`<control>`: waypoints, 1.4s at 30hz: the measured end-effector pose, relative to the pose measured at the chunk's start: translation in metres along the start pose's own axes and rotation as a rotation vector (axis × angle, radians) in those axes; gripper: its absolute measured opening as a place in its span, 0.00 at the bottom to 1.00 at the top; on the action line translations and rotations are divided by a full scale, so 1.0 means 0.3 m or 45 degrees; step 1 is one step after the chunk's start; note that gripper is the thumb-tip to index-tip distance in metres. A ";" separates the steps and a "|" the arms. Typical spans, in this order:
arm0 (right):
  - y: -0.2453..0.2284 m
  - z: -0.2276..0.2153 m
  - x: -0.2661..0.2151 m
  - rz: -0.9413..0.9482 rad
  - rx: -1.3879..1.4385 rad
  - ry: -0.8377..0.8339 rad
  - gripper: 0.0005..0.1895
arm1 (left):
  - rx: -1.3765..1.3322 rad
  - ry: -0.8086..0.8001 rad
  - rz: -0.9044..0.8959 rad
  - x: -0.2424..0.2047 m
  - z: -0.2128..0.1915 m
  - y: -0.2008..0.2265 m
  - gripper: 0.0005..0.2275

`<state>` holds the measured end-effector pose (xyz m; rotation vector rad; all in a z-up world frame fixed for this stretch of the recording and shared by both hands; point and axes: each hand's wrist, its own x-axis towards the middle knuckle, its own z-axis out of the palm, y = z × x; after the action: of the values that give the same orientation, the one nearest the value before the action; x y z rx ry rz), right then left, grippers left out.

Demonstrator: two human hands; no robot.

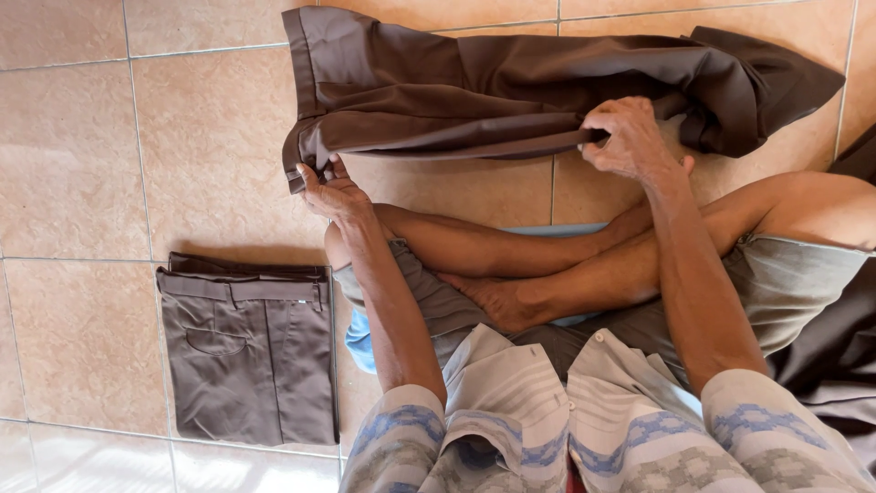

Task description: Folding brown pants and stacking them neatly on the floor.

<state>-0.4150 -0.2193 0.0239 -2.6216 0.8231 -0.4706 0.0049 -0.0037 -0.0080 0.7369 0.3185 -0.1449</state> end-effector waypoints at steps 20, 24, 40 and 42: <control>-0.138 -0.053 0.063 -0.165 -0.201 0.732 0.14 | 1.931 -0.251 1.100 -0.199 -0.008 -0.094 0.43; -0.259 -0.146 0.078 -0.271 -0.239 0.834 0.15 | 1.845 -1.292 0.591 -0.898 0.285 0.022 0.41; 0.025 -0.029 -0.029 0.417 -0.665 0.554 0.05 | 1.547 -0.969 1.325 -0.415 0.237 0.056 0.18; 0.046 -0.010 -0.024 0.409 -0.567 0.445 0.08 | 1.496 -0.802 1.283 -0.380 0.264 0.138 0.14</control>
<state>-0.4285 -0.2263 0.0193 -2.7484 1.5938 -0.7345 -0.0740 -0.0252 0.1116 1.8554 -0.8446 0.4398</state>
